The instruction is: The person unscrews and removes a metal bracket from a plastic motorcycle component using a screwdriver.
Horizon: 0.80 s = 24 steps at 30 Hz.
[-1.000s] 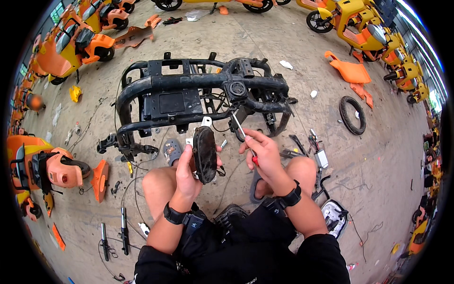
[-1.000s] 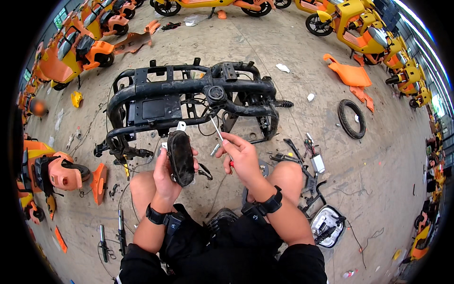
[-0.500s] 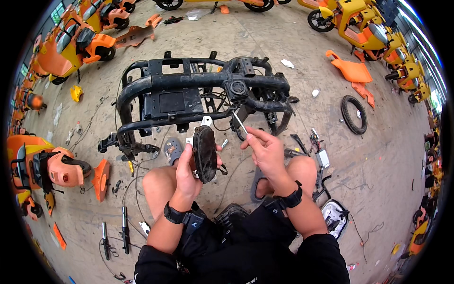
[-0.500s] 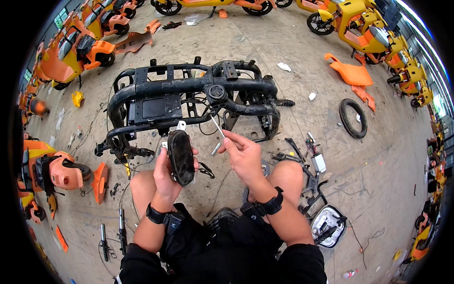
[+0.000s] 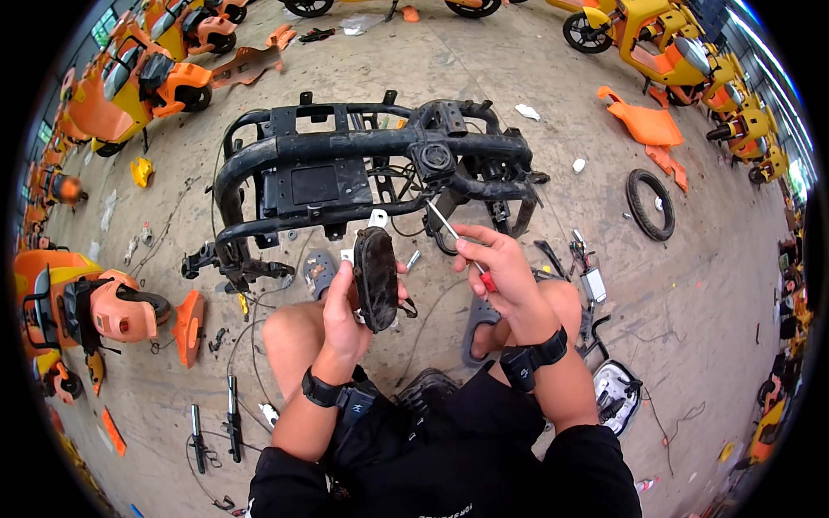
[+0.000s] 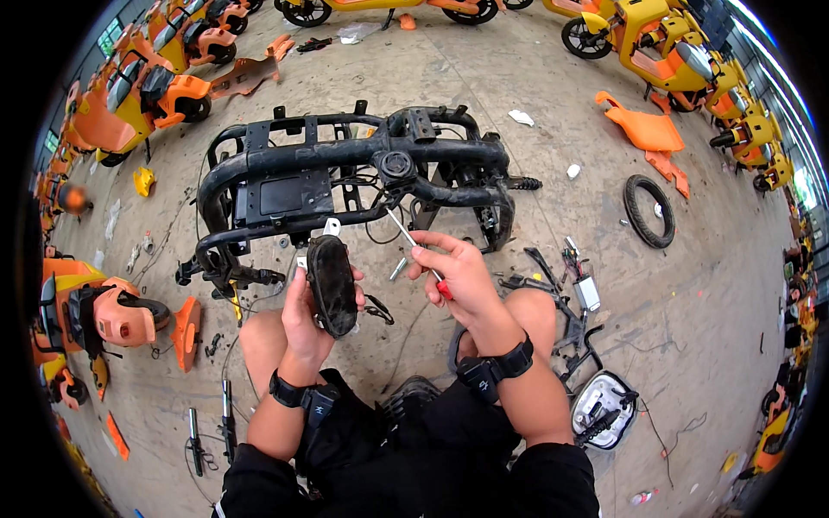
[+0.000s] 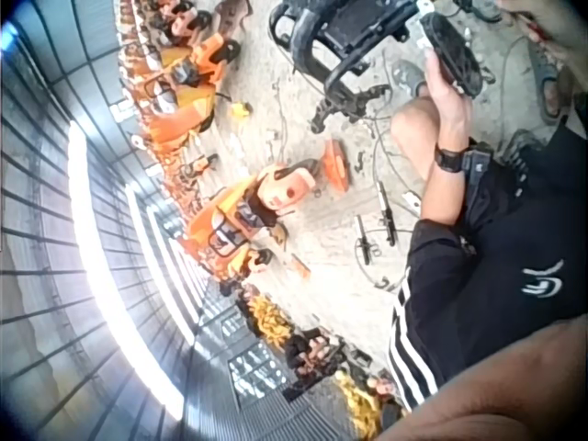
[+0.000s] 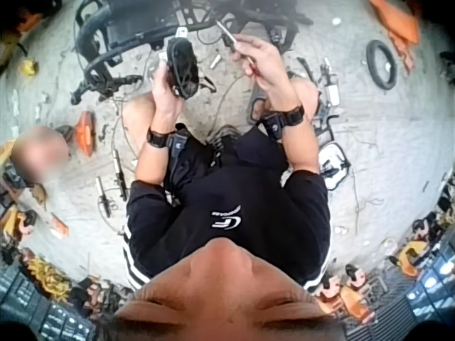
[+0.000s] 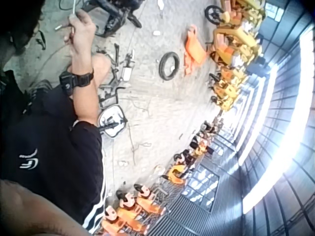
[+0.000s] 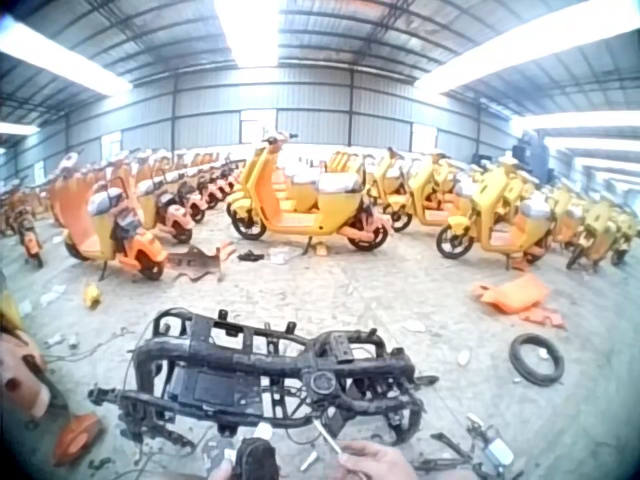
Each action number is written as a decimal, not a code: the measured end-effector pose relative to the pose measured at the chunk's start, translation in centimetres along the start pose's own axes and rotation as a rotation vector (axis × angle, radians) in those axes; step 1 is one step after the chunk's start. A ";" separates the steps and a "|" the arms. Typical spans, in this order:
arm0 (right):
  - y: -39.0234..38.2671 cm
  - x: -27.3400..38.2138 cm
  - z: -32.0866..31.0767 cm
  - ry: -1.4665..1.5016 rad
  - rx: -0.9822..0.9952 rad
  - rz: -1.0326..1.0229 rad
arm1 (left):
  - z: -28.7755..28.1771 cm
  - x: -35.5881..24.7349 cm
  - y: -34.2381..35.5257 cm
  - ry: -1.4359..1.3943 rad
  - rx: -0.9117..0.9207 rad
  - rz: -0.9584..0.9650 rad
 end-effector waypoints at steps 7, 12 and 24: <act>-0.7 1.2 0.6 -0.440 -0.086 -0.150 | 0.0 -0.3 0.0 -0.051 0.028 0.028; -0.5 1.2 -1.5 -0.174 -0.044 -0.069 | -0.1 -0.3 -0.1 -0.038 0.037 0.035; -0.2 0.6 -0.5 -0.304 -0.030 -0.154 | 0.4 0.2 0.1 -0.033 0.033 0.011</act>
Point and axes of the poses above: each hand's wrist, its own y-axis towards the middle knuckle, its own z-axis out of the palm, x = y × z, the point moved 9 cm from there along y, towards the middle knuckle, and after that the axes turned 6 degrees about x, right-handed, at the moved point
